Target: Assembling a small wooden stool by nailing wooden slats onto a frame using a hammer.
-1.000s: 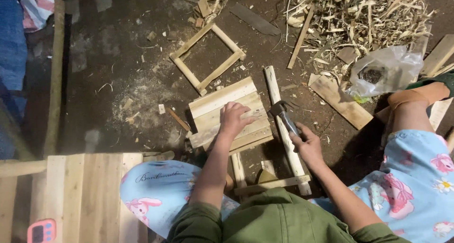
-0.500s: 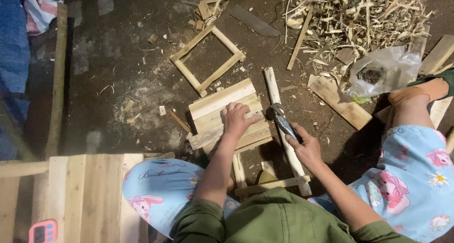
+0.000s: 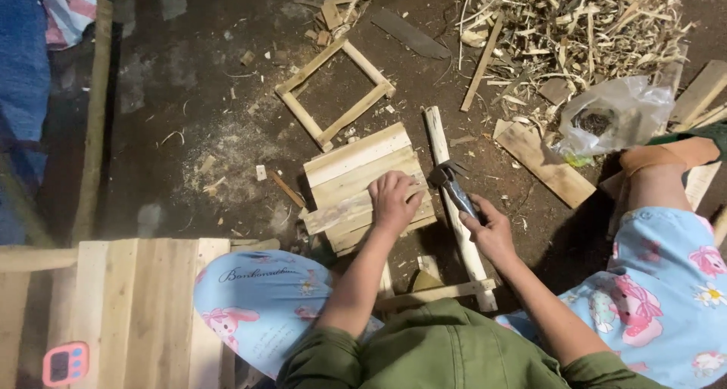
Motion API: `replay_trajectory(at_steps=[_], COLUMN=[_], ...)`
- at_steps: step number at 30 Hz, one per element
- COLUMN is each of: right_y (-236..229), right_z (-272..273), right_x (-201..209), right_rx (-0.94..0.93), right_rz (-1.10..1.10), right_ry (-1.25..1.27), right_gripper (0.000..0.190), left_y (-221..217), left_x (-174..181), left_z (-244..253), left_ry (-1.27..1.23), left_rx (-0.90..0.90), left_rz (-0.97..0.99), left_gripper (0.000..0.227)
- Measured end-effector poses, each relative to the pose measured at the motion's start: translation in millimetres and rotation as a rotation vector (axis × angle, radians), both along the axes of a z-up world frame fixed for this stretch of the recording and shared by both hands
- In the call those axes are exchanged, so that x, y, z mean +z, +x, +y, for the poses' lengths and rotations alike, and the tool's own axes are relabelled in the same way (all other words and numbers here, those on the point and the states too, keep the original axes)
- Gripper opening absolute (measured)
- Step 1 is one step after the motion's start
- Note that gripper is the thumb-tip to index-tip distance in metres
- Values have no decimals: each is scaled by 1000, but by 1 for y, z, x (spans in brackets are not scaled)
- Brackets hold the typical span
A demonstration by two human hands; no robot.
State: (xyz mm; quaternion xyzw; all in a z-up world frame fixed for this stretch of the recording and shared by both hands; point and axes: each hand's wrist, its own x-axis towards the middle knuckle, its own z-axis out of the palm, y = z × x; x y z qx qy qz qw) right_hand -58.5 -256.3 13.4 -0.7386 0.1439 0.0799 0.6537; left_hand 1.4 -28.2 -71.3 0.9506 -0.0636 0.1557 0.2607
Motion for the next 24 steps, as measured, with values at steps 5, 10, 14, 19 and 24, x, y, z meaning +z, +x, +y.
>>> replay_trajectory(at_steps=[5, 10, 14, 19, 24], right_y=[2, 3, 1, 4, 4], right_z=[-3, -12, -17, -22, -20], right_x=[-3, -3, -6, -18, -17], right_rx=[-34, -77, -86, -123, -120], right_rz=[-26, -50, -49, -78, -82], right_ry=[37, 54, 31, 65, 76], right_gripper=[46, 46, 44, 46, 47], left_y=[-3, -4, -7, -3, 2], left_x=[36, 33, 38, 60, 43], left_z=[14, 26, 33, 31, 28], left_ry=[2, 70, 126, 212, 318], left_rx=[23, 20, -56, -184, -360], left_rz=[254, 286, 235, 181, 123], left_gripper=[70, 68, 61, 54, 53])
